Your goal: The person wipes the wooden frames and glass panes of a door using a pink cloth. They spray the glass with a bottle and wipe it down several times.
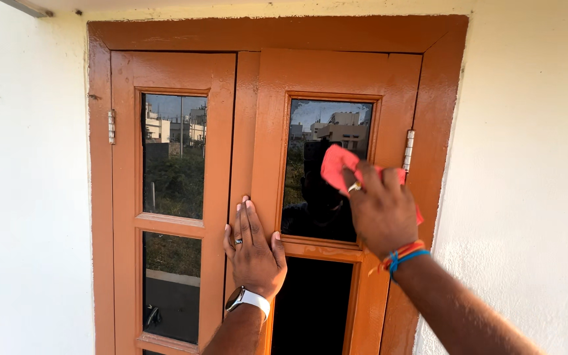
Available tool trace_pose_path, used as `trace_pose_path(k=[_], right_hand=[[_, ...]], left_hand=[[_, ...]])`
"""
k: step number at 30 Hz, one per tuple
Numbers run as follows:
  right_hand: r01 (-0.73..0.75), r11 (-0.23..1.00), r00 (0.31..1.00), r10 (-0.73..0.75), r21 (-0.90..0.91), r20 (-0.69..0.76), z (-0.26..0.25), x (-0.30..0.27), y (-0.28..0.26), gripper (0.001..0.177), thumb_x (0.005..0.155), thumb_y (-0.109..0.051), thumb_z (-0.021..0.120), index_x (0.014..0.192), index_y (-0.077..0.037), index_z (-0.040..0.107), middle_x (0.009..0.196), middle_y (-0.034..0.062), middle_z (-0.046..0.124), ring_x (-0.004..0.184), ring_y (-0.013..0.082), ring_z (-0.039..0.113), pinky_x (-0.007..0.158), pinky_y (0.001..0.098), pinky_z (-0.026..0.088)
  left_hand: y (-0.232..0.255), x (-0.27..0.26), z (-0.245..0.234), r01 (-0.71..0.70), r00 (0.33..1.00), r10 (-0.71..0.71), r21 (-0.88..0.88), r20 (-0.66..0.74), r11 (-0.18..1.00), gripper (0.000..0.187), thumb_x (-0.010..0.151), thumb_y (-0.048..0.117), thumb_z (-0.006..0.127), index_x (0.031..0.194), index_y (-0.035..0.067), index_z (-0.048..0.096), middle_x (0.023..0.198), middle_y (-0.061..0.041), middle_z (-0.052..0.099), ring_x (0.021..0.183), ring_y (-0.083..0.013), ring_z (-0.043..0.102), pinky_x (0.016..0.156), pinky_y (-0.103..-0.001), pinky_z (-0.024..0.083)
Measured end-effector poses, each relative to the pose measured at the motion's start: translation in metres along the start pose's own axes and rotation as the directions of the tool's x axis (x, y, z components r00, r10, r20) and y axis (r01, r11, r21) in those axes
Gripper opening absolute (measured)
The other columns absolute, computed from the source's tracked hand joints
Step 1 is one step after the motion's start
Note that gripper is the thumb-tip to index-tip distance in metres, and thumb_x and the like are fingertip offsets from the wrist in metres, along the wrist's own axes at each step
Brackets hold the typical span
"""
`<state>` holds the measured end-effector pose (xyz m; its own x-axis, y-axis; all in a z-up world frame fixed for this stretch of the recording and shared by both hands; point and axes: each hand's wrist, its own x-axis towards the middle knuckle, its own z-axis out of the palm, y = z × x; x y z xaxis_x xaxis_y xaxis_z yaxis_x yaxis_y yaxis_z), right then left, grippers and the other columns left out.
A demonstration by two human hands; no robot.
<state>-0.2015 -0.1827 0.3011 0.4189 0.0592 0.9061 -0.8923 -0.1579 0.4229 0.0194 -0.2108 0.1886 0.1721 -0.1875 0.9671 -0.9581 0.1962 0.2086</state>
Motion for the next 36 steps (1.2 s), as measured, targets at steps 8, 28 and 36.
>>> trace_pose_path(k=[8,28,36], right_hand=[[0.331,0.94,0.924,-0.341,0.085,0.172,-0.001,-0.067,-0.034,0.021,0.08,-0.021,0.063,0.099,-0.013,0.066,0.14,0.0105,0.059,0.11,0.0243,0.058,0.083,0.0415,0.058],[0.131,0.979,0.985,-0.147,0.157,0.095,0.013,0.03,-0.051,0.015,0.08,-0.013,0.068,0.09,-0.013,0.079,0.111,0.0055,0.059,0.102,0.0257,0.059,0.075,0.0398,0.059],[0.355,0.911,0.865,-0.405,0.209,0.297,-0.001,-0.016,-0.072,0.018,0.073,-0.019,0.069,0.085,-0.01,0.078,0.12,0.0058,0.06,0.103,0.0256,0.057,0.077,0.0448,0.057]], left_hand=[[0.0,-0.001,-0.003,-0.023,0.998,0.021,-0.028,-0.059,0.999,0.074,0.1,0.029,0.045,0.159,-0.002,0.013,0.165,-0.019,0.026,0.154,-0.0305,0.025,0.122,-0.058,0.016],[-0.002,-0.001,-0.001,-0.014,1.0,0.014,-0.035,-0.017,0.999,0.074,0.101,0.032,0.044,0.16,0.0,0.014,0.167,-0.016,0.025,0.155,-0.0278,0.023,0.124,-0.055,0.013],[-0.002,-0.002,-0.007,-0.012,0.999,0.008,-0.099,-0.04,0.995,0.081,0.093,0.029,0.051,0.159,-0.002,0.016,0.166,-0.017,0.027,0.155,-0.0292,0.025,0.122,-0.056,0.014]])
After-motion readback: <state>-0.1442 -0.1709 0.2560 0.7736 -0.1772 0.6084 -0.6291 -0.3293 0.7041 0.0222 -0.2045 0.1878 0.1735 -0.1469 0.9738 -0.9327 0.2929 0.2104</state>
